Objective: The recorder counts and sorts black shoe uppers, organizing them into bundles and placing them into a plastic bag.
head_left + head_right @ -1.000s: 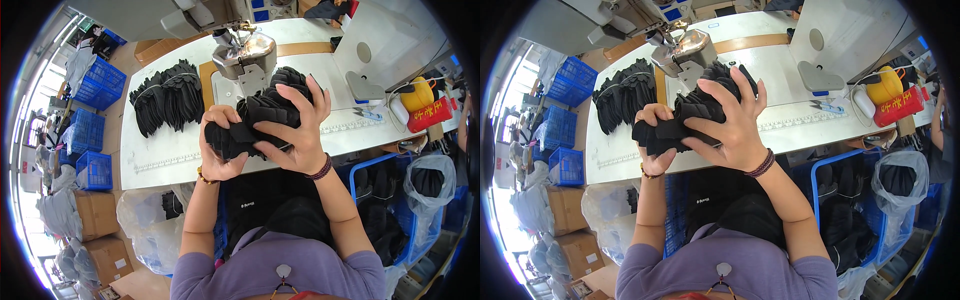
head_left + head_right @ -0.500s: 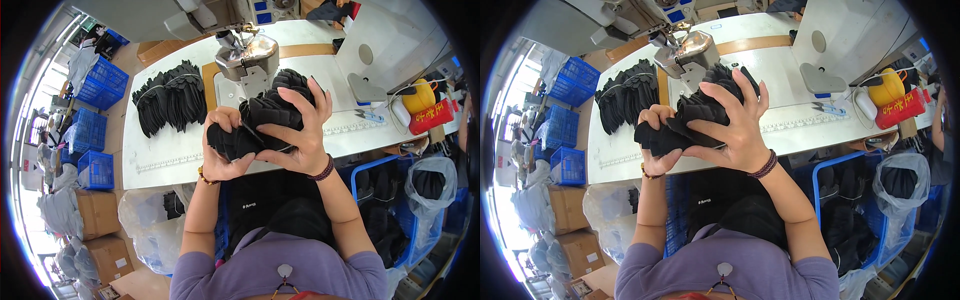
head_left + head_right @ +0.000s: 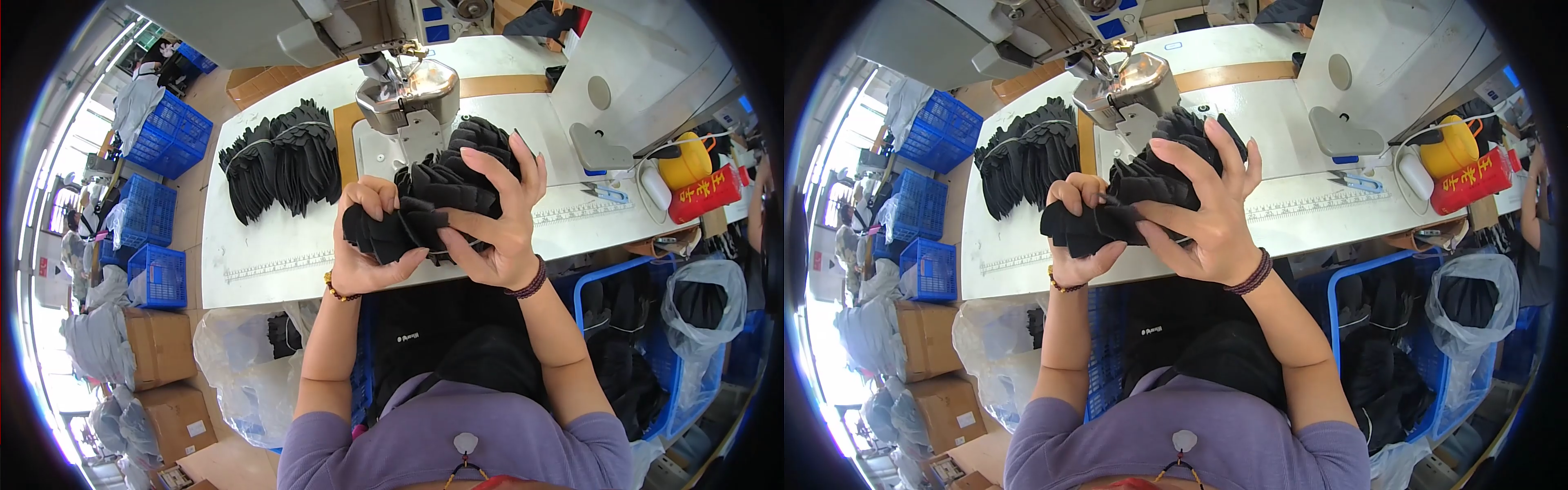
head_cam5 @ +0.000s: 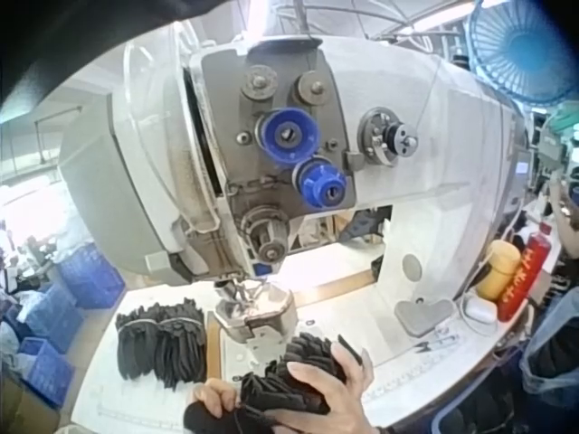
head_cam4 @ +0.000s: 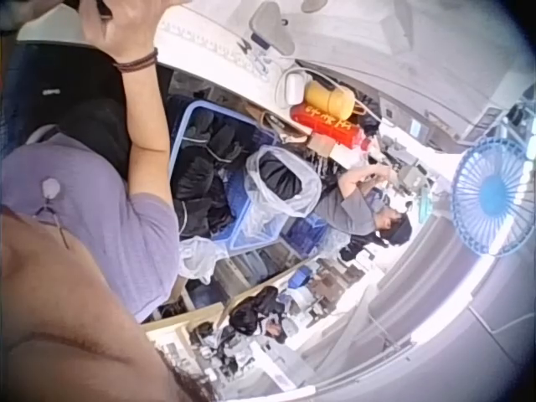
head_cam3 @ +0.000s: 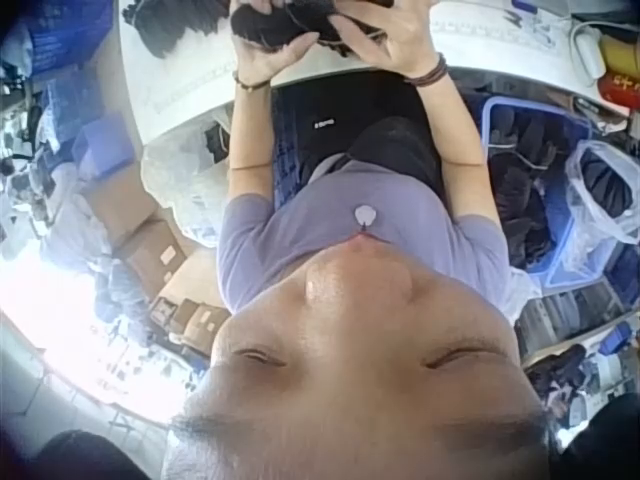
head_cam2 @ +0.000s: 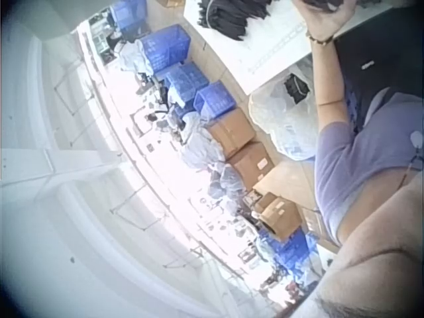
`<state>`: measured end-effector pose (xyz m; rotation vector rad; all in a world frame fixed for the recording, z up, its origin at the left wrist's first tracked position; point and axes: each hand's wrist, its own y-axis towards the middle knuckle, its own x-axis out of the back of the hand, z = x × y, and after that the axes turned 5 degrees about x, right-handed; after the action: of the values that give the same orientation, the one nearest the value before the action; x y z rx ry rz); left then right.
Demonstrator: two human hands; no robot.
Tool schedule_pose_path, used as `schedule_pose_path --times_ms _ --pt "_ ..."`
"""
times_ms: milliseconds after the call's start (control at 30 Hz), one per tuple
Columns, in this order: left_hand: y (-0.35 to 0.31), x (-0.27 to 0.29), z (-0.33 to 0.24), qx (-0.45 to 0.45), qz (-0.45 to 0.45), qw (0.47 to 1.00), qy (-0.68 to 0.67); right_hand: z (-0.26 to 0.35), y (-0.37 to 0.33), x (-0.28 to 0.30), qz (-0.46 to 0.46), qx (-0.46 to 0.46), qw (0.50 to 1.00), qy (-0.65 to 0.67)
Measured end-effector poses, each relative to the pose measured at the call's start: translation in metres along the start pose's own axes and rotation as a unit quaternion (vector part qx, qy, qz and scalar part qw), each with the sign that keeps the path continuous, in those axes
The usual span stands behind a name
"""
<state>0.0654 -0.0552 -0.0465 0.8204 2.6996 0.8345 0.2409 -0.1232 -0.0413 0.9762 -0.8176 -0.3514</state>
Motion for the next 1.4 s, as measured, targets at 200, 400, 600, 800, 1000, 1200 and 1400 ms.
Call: schedule_pose_path --times_ms 200,400,600,800,1000,1200,1400 --pt "-0.001 0.000 0.001 -0.006 0.002 1.000 -0.001 0.000 0.001 -0.006 -0.055 -0.015 0.998 0.022" --pt "-0.002 0.001 0.003 -0.009 0.003 1.000 -0.011 0.001 0.001 -0.009 -0.040 0.022 0.999 -0.006" --pt "-0.003 0.001 0.005 -0.006 0.000 1.000 -0.030 0.005 0.002 -0.006 -0.020 -0.019 0.999 0.024" --pt "-0.002 0.001 0.003 -0.008 0.000 1.000 -0.011 0.003 0.003 -0.008 -0.044 -0.009 0.999 0.012" --pt "-0.003 0.001 0.001 -0.003 -0.006 1.000 0.011 0.005 0.004 -0.010 -0.058 -0.021 0.998 0.032" --pt "-0.002 -0.001 -0.001 0.016 -0.023 1.000 0.012 0.004 0.005 -0.012 -0.060 -0.027 0.998 0.024" --pt "-0.003 0.000 0.001 0.000 -0.028 0.999 0.027 0.007 0.006 -0.013 -0.029 -0.004 0.999 -0.027"
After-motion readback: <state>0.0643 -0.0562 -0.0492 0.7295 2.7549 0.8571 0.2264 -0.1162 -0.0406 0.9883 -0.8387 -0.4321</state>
